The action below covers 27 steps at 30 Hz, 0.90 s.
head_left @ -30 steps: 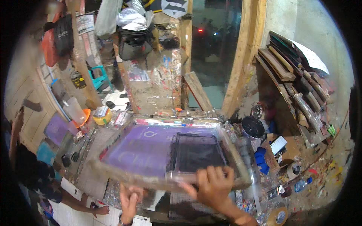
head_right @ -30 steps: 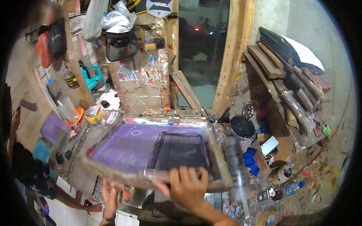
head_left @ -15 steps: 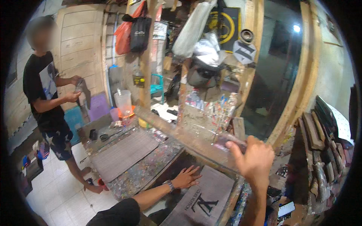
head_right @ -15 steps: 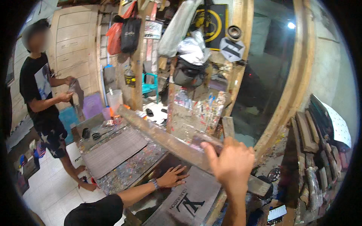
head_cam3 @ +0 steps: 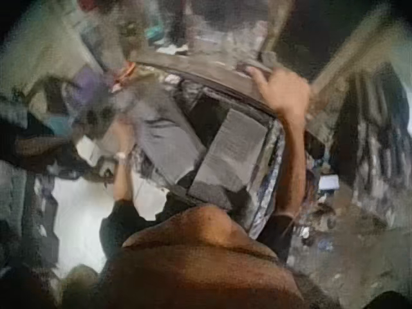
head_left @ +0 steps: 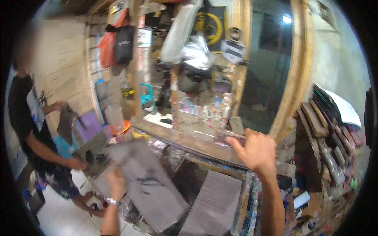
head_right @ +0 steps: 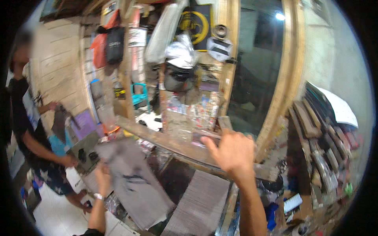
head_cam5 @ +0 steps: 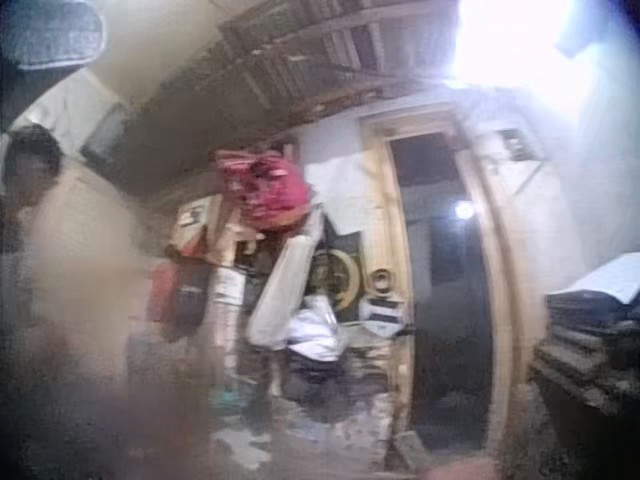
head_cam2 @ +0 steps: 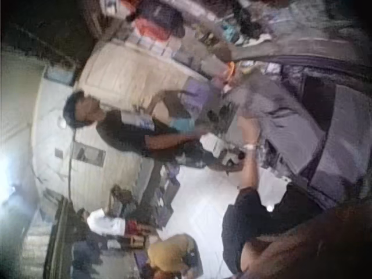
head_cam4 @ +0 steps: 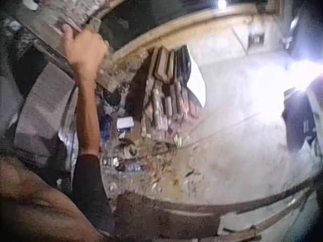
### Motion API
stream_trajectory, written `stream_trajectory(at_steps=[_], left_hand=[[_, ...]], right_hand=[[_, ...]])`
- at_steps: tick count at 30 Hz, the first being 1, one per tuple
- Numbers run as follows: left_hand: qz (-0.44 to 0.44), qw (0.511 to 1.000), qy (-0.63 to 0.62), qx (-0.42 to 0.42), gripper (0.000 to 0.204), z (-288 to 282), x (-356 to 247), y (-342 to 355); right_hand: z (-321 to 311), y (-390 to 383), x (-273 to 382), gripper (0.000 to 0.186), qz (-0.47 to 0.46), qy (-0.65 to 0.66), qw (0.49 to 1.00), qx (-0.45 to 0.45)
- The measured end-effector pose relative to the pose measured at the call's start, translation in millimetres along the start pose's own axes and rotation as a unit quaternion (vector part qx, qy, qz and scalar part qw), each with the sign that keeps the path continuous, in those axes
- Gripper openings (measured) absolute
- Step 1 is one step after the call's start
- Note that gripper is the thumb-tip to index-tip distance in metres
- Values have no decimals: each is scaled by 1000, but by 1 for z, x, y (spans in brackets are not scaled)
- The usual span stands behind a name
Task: The person performs screen printing on fabric pieces by placing each cloth under the screen, applying ink with a squeegee, and then lifting the screen to remove the printed item.
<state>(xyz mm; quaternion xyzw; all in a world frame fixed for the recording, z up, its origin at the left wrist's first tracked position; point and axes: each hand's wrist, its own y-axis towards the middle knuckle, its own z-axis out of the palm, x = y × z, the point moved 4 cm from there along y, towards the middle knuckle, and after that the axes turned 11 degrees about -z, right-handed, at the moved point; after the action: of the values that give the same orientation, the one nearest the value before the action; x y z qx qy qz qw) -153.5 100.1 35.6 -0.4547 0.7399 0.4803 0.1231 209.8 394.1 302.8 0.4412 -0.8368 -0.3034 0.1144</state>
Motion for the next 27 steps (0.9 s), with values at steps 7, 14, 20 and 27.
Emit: stream_trajectory(at_steps=[7,14,20,27], left_hand=[[262,936,29,232,56,-9,-106,-65],[518,722,121,442,76,16,-108,-281],[491,705,97,502,78,14,-104,-283],[365,799,-122,462,66,-1,-149,-233]], right_hand=[[4,6,-22,66,1,21,1000,18],[-1,21,-36,67,-9,32,999,25],[4,31,-31,74,3,56,997,51],[10,-53,9,58,-26,-31,998,-37]])
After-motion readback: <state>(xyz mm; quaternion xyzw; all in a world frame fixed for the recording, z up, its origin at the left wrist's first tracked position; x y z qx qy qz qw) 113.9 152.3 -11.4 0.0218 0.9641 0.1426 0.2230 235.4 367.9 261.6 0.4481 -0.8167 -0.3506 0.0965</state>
